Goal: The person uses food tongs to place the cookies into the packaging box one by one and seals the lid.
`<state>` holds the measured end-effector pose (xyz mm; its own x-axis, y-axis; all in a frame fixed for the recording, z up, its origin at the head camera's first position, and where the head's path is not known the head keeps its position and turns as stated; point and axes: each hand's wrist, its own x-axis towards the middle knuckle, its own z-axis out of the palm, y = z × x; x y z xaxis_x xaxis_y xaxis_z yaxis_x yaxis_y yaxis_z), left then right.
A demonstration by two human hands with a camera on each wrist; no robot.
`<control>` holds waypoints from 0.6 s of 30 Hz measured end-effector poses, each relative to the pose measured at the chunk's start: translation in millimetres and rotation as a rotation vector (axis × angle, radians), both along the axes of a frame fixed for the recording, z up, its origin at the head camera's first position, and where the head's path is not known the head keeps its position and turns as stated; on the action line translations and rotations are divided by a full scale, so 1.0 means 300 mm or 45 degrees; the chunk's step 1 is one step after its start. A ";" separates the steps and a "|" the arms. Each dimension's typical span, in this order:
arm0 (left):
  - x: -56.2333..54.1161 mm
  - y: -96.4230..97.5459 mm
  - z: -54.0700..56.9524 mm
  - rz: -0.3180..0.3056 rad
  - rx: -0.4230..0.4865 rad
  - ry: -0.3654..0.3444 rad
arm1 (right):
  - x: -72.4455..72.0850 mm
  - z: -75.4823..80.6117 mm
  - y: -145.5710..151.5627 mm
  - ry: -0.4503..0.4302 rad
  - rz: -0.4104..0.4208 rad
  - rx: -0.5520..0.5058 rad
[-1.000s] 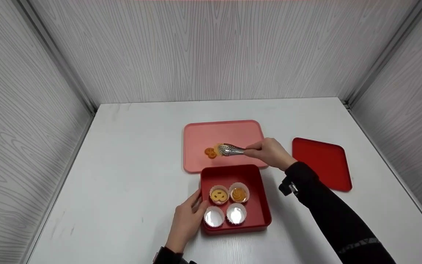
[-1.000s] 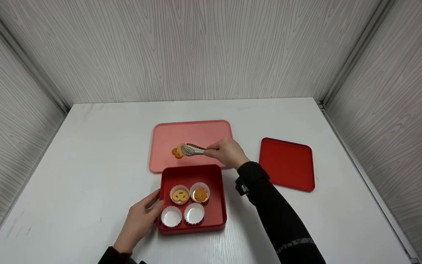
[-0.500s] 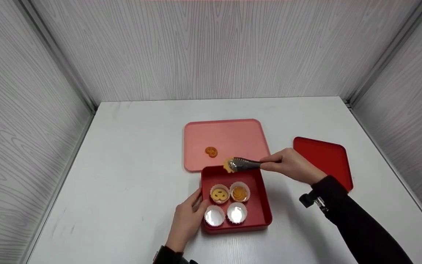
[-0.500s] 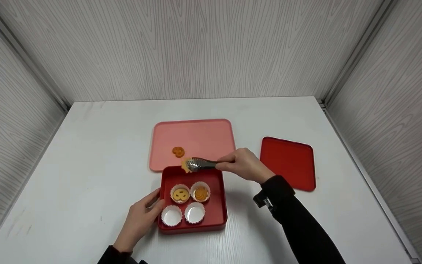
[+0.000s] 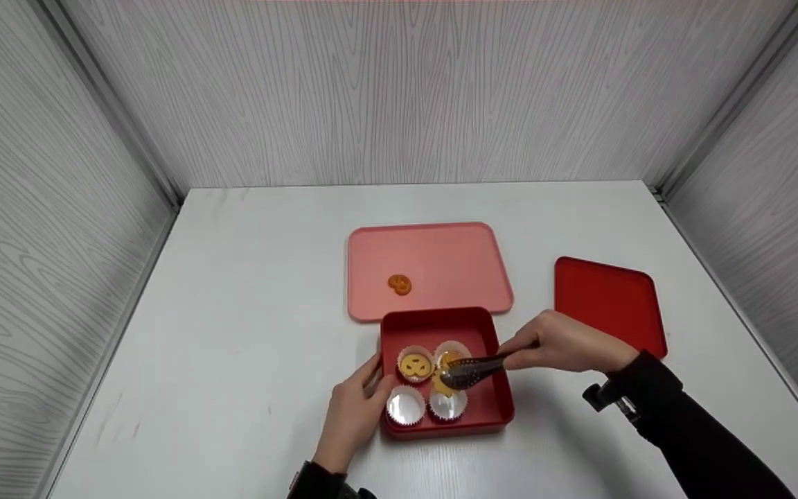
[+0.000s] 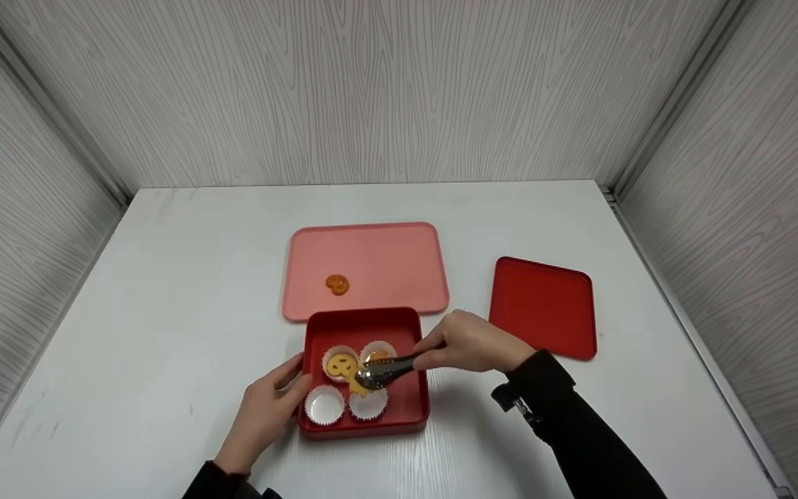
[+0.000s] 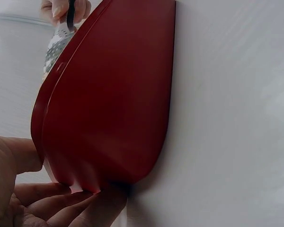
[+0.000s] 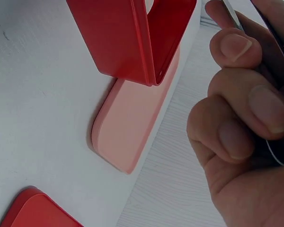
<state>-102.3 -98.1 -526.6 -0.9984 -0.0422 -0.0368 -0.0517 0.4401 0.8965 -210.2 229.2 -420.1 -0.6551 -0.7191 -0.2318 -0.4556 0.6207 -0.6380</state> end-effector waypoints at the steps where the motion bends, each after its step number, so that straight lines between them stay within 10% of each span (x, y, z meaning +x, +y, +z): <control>1: 0.000 0.000 0.000 0.000 0.003 0.001 | 0.005 0.001 -0.003 -0.001 0.018 0.006; 18: -0.001 0.000 0.000 0.027 -0.015 -0.022 | 0.031 0.001 -0.055 0.094 0.118 0.123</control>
<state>-102.6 -98.1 -526.7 -0.9965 -0.0636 -0.0534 -0.0764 0.4493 0.8901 -200.9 212.7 -419.8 -0.6045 -0.7542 -0.2563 -0.5575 0.6304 -0.5402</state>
